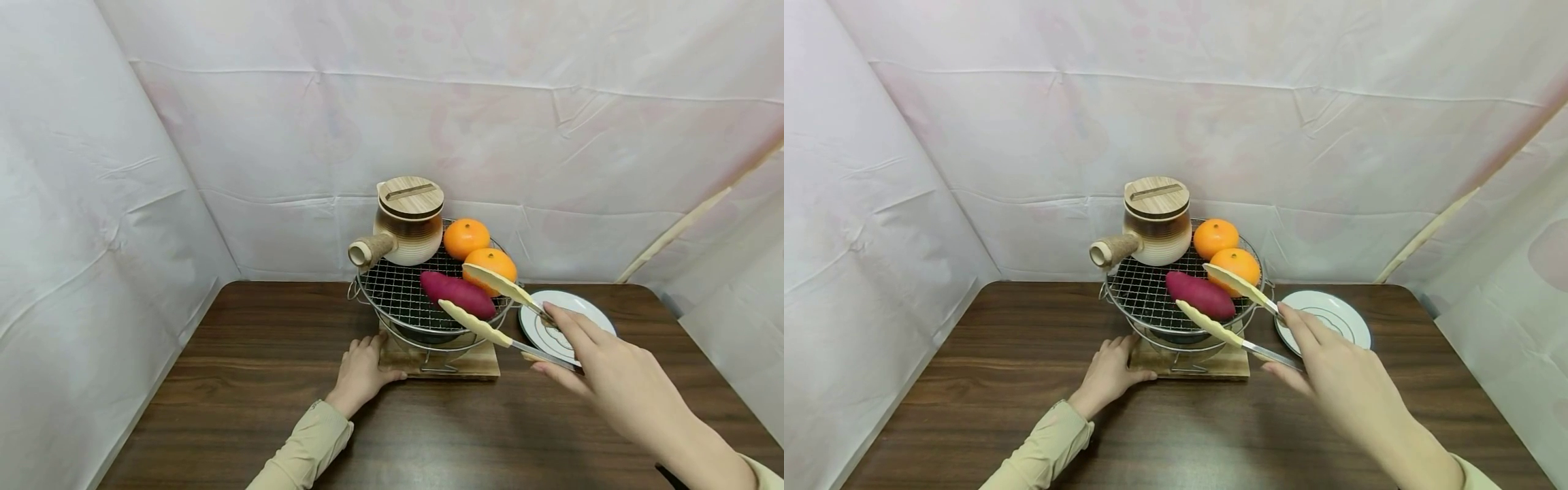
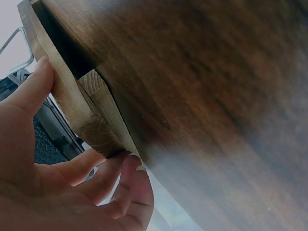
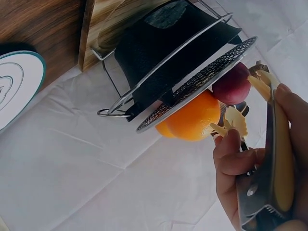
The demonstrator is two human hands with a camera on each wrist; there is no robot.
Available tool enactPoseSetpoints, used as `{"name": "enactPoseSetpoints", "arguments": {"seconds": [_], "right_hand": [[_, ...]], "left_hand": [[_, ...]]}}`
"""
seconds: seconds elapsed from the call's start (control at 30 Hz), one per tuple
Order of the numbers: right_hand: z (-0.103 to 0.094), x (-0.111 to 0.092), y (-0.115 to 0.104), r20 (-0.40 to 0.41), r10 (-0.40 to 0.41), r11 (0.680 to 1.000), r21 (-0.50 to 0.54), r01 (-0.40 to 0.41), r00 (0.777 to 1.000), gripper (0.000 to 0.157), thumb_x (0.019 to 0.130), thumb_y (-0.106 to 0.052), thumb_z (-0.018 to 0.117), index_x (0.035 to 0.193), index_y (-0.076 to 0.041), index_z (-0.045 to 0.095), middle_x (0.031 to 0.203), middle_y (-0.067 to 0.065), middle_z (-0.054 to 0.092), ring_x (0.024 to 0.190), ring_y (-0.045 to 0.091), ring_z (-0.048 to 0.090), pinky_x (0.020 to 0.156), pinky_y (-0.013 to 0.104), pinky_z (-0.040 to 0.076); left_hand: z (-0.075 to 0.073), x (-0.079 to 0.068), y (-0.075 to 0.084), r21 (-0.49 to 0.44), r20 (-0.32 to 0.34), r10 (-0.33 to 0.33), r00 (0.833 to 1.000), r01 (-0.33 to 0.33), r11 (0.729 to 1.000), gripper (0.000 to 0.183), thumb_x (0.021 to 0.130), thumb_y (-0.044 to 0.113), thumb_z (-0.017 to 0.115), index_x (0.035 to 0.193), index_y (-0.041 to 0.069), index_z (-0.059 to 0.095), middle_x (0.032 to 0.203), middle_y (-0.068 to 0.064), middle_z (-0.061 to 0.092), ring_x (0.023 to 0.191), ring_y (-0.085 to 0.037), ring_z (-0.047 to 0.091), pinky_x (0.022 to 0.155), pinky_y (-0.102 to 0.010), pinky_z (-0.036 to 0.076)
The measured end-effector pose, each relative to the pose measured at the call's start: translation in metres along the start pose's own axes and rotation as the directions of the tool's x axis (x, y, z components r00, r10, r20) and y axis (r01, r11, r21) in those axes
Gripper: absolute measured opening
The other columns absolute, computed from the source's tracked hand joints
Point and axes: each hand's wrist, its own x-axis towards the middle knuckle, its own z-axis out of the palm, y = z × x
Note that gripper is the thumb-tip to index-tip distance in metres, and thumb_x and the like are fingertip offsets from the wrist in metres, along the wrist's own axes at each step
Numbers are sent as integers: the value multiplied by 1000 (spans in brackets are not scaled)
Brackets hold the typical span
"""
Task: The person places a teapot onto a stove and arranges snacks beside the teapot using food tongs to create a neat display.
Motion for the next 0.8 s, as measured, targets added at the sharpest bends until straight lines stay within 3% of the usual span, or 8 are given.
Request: {"name": "enactPoseSetpoints", "arguments": {"seconds": [0.4,0.6,0.8], "right_hand": [[-4,-3,7,-147,-15,1000,3,16,989,80,76,-54,73,141,-15,47,122,8,63,63,21,62,43,34,41],[-4,-8,15,-142,44,999,12,-42,989,80,76,-45,77,143,-14,45,121,7,61,61,16,57,43,28,37],[-3,-11,24,-162,59,998,6,-59,985,78,78,-43,76,142,-11,46,99,3,60,58,6,47,42,20,28]], "left_hand": [[-1,0,1,-2,6,-4,1000,4,1000,88,65,49,84,135,7,54,123,-18,63,111,-35,55,90,-51,46],[0,0,2,-10,8,-4,1000,4,1000,87,65,48,84,136,7,53,122,-17,63,111,-35,54,90,-51,46],[0,0,1,-21,6,-8,1000,8,1000,88,66,48,84,137,7,52,123,-17,63,112,-36,54,92,-52,45]]}}
